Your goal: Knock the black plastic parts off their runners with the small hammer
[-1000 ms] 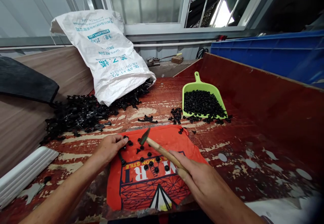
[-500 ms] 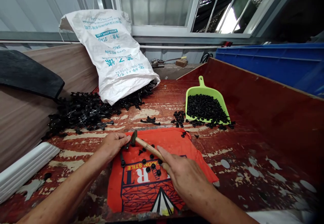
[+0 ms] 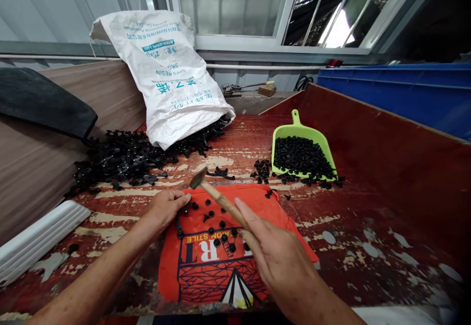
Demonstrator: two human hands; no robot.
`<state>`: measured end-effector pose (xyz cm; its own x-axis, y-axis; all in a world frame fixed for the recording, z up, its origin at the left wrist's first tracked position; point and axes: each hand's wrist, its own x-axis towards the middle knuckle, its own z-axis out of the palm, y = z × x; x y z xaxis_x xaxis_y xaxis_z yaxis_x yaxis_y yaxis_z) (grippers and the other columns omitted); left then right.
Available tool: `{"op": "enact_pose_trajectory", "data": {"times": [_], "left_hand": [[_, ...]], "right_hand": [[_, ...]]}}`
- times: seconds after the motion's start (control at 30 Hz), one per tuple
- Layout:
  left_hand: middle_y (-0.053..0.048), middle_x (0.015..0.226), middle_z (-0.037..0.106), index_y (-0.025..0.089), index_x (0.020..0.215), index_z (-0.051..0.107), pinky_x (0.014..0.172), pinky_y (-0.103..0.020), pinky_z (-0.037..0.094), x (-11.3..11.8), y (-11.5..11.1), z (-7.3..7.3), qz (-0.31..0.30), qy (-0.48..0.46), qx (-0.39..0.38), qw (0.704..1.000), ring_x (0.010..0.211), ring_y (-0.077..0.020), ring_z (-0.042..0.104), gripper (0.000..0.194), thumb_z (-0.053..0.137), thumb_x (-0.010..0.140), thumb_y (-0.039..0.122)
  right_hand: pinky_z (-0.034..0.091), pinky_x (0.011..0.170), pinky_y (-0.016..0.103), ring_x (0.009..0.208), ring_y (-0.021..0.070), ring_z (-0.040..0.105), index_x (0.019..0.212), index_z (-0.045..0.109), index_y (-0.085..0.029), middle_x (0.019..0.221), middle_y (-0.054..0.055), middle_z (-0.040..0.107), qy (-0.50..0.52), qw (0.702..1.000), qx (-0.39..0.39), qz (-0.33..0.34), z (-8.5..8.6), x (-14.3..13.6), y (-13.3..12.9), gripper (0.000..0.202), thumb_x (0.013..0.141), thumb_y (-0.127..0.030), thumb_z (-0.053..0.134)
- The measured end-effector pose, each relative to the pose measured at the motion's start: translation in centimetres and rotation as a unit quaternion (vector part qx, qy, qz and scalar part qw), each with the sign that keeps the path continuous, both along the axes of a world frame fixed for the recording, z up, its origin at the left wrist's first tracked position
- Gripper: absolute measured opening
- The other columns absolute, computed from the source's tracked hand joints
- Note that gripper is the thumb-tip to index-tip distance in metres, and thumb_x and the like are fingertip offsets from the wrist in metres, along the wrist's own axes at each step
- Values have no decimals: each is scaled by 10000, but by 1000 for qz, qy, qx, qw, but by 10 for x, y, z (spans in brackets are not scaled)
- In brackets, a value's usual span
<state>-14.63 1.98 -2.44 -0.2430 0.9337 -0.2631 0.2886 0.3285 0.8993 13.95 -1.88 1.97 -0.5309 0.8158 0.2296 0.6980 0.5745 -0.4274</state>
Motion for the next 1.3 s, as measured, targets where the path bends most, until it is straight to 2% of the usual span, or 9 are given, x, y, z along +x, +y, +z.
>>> {"op": "enact_pose_trajectory", "data": {"times": [0.13, 0.2, 0.4, 0.5, 0.63, 0.77, 0.93, 1.1, 1.3], "left_hand": [[-18, 569, 685, 173, 641, 721, 503, -253, 347, -1, -2, 1, 2, -4, 4, 1000, 530, -179, 572, 378, 723, 651, 551], [-15, 561, 683, 173, 631, 718, 504, -250, 351, -1, -2, 0, 2, -7, 2, 1000, 532, -181, 577, 384, 726, 646, 557], [-45, 652, 738, 171, 749, 758, 525, -264, 396, -1, -3, -4, 8, -19, -6, 1000, 560, -197, 622, 415, 711, 672, 577], [-52, 651, 738, 165, 729, 751, 538, -271, 413, 1, -4, -1, 11, -25, -6, 1000, 572, -206, 635, 431, 714, 669, 590], [-68, 689, 755, 151, 757, 760, 552, -277, 431, 2, -4, 4, 4, -38, -10, 999, 588, -213, 645, 458, 722, 655, 597], [-45, 644, 738, 170, 746, 768, 537, -272, 411, 2, -5, -2, 0, 23, 4, 1000, 600, -218, 639, 423, 698, 682, 582], [-13, 589, 713, 194, 716, 762, 509, -259, 366, 4, -7, -6, 4, 72, 18, 997, 569, -203, 610, 389, 664, 713, 570], [-16, 595, 722, 194, 772, 776, 497, -252, 343, 8, -5, -5, 4, 70, 28, 997, 559, -202, 612, 390, 666, 717, 563], [-12, 560, 698, 187, 713, 761, 493, -250, 332, 9, -1, -4, -13, 70, 33, 997, 532, -189, 593, 370, 679, 711, 548]], "right_hand": [[562, 602, 312, 715, 250, 728, 1530, 394, -254, 892, 77, 766, -104, 994, -32, 17, -6, -3, -2, 592, 945, -177, 447], [559, 591, 319, 713, 260, 732, 1521, 408, -268, 877, 66, 763, -139, 989, -51, 29, -8, -5, -2, 599, 934, -167, 465], [600, 686, 388, 818, 263, 736, 1543, 374, -247, 1046, 101, 761, -21, 999, -26, -22, 21, 9, 3, 538, 1011, -285, 306], [615, 715, 398, 829, 254, 742, 1527, 406, -258, 1109, 90, 757, 1, 999, -25, -27, 28, 16, 6, 528, 1006, -303, 328], [622, 713, 364, 854, 235, 747, 1510, 428, -266, 1088, 75, 766, -3, 999, -28, -39, 20, 19, 6, 515, 998, -273, 374], [617, 775, 381, 838, 227, 747, 1516, 419, -269, 1023, 77, 773, -33, 998, -45, -29, 11, 17, 5, 526, 993, -227, 379], [618, 689, 417, 819, 275, 749, 1503, 440, -278, 980, 71, 772, -84, 995, -57, -11, 4, 11, 7, 531, 973, -241, 428], [613, 677, 397, 812, 265, 752, 1494, 453, -276, 973, 58, 774, -66, 996, -50, -23, 4, 9, 11, 527, 970, -235, 426], [623, 725, 418, 824, 256, 748, 1494, 453, -263, 1008, 68, 772, -39, 999, -31, -8, 7, 10, 11, 531, 967, -217, 414]]}}
